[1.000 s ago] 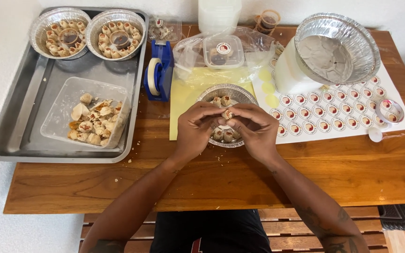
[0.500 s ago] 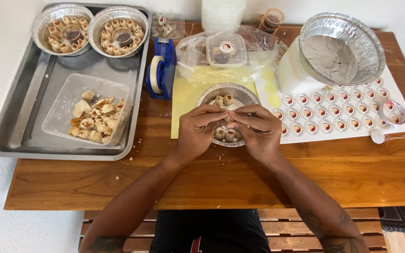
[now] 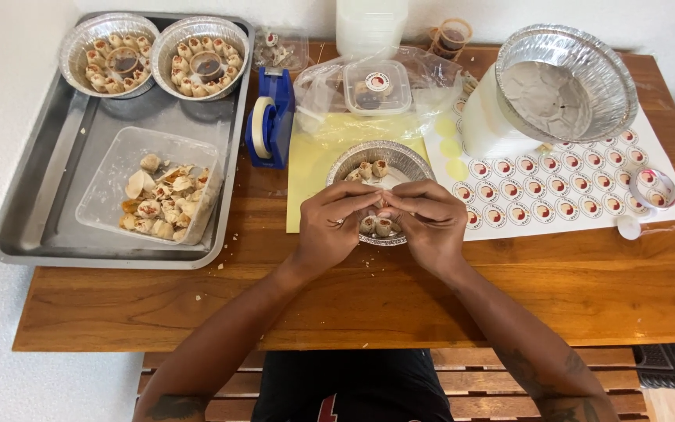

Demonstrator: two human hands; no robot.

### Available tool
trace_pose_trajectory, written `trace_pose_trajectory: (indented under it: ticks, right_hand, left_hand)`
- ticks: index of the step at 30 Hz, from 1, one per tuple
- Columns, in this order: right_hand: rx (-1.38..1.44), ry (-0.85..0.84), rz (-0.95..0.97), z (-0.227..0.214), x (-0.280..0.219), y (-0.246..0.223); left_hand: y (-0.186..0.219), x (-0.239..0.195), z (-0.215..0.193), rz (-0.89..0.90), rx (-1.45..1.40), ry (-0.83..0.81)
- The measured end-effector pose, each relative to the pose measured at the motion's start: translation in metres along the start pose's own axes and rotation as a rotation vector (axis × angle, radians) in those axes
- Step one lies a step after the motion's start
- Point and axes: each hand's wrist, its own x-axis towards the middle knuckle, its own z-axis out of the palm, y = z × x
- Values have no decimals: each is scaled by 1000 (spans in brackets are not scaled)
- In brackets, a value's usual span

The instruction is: The person repeatedly picks small food items from a plastic container, wraps them with a small piece of dough, and places them into a foil tray. The person also uses a tape dispenser to apply a sticker to a small plastic container.

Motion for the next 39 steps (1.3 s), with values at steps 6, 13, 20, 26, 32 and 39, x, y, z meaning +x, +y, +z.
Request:
trace_pose_trajectory:
  ticks: [6,13,20,26,32,39]
  right_hand:
    - [116,50,108,1,7,-9]
    - [79,30,50,0,7,0]
    - [-52,87,84,-20,24,4]
    - [-285,30,-43,-24,28,2]
    - [-508,-54,-98,-30,29,21]
    - [-637,-336,-55,-27,51,14]
  left_hand:
    - [4,6,5,-21,-24,75]
    - [1,7,0,31,26,33]
    - [-20,3,-7,-54,-43,70]
    - [-13,6,-14,-50,124,106]
    - [-8,7,-12,-97,133,129]
    - [-13,4,-10,-131,91,112]
